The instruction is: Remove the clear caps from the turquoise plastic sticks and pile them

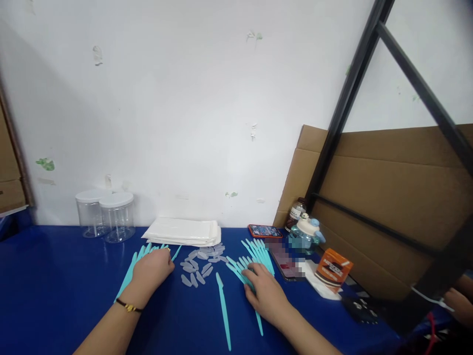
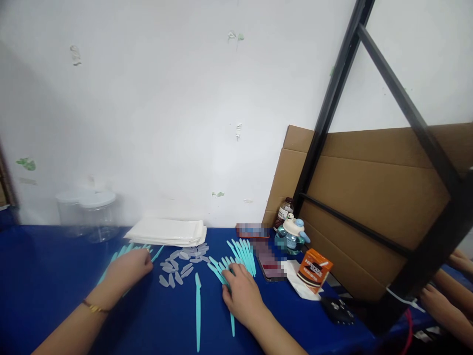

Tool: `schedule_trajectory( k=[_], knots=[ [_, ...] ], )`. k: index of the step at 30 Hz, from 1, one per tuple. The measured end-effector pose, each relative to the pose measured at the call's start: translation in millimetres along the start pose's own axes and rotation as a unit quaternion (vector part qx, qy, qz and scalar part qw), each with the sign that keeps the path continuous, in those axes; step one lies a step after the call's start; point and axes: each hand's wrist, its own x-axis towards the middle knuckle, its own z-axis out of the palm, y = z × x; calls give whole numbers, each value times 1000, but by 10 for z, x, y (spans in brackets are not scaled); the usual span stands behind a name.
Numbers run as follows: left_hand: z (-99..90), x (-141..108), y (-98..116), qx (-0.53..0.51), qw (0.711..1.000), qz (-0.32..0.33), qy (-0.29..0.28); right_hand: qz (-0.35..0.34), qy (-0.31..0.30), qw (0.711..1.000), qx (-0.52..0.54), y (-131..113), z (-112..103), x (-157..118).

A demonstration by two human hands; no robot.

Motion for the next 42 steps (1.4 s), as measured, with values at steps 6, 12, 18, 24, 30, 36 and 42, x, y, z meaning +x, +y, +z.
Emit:
schedule_trajectory(
  k=[6,12,18,24,30,36,42],
  knots=[
    [24,14,-11,10,1000,1,10,-14,32,999,-24,-91,52,239],
    [11,8,-19,0,1000,-4,0,-1,58,998,-7,-66,194,517],
    [14,14,-38,4,1000,0,-1,89,44,995,0,76,-168,297],
    [35,16,-38,9,1000,6,1,130,-67,983,-113,21,-145,-165],
    [-33,5,-93,-49,999,-14,15,109,-30,989,-97,-5,-149,-101],
    [-241,-33,-117,-325,945,41,17,-10,-21,998,53,-231,-221,414],
    [-192,-138,138,-501,852,126,-81,-59,-66,994,69,-471,49,1012]
  ],
)
